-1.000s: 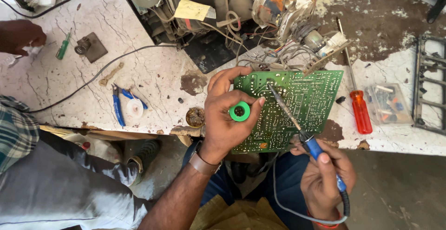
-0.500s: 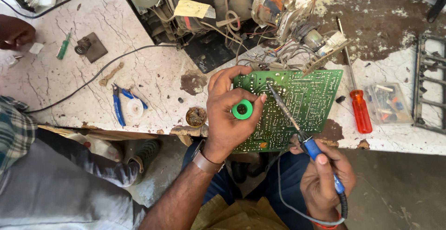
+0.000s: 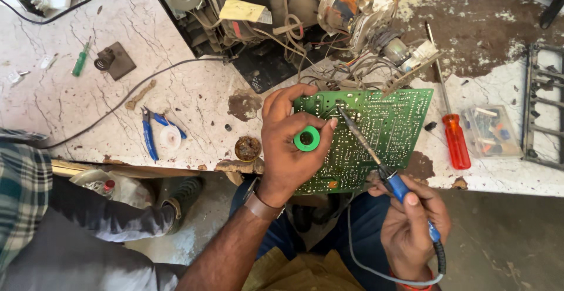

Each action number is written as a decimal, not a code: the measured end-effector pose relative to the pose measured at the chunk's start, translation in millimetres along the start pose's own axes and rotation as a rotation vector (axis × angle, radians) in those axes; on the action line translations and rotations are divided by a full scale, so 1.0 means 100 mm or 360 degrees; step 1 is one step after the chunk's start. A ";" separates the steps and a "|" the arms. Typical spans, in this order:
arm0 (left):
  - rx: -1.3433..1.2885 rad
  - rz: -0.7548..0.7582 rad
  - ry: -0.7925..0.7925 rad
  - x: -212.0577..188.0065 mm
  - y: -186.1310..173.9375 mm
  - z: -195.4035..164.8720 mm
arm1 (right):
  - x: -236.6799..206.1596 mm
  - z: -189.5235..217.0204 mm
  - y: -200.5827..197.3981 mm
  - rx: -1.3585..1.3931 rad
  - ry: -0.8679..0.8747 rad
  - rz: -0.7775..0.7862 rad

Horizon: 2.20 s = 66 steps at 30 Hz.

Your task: The person holds a green circuit board against the workbench and solders components on it using a soldering iron, feeding solder from a spool held in the other hand. They reposition the board and continue soldering different joints across its surface throughout the episode.

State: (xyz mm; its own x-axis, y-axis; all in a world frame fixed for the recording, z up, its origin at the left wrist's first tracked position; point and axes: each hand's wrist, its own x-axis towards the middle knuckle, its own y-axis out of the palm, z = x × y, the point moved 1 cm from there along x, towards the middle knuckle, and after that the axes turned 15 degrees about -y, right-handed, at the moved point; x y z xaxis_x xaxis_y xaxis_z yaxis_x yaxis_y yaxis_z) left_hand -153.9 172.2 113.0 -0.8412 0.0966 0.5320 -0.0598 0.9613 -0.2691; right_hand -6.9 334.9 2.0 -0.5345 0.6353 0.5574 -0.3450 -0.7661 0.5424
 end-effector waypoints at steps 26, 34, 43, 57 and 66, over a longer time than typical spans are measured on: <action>-0.0107 0.0081 -0.0010 -0.04 -0.06 0.07 | -0.06 -0.01 -0.05 -0.0154 -0.0217 0.0069; -0.0108 0.0081 -0.0012 -0.04 -0.06 0.08 | -0.08 0.01 -0.05 -0.0258 -0.0233 0.0039; -0.0093 0.0082 -0.0008 -0.04 -0.07 0.08 | -0.05 0.02 -0.02 -0.0179 -0.0163 0.0031; -0.0027 0.0134 0.0017 0.01 -0.06 -0.02 | 0.05 0.01 -0.17 0.0001 -0.0173 -0.0033; -0.0045 0.0134 0.0034 0.03 -0.05 -0.01 | 0.04 0.01 -0.13 0.0011 -0.0130 -0.0012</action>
State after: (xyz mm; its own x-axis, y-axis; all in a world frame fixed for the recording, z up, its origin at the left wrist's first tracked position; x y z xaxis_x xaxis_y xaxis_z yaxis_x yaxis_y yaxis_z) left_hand -155.7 167.9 116.9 -0.8310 0.1828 0.5254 0.0263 0.9563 -0.2912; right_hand -3.6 347.9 -1.9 -0.4671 0.6472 0.6025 -0.3434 -0.7607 0.5508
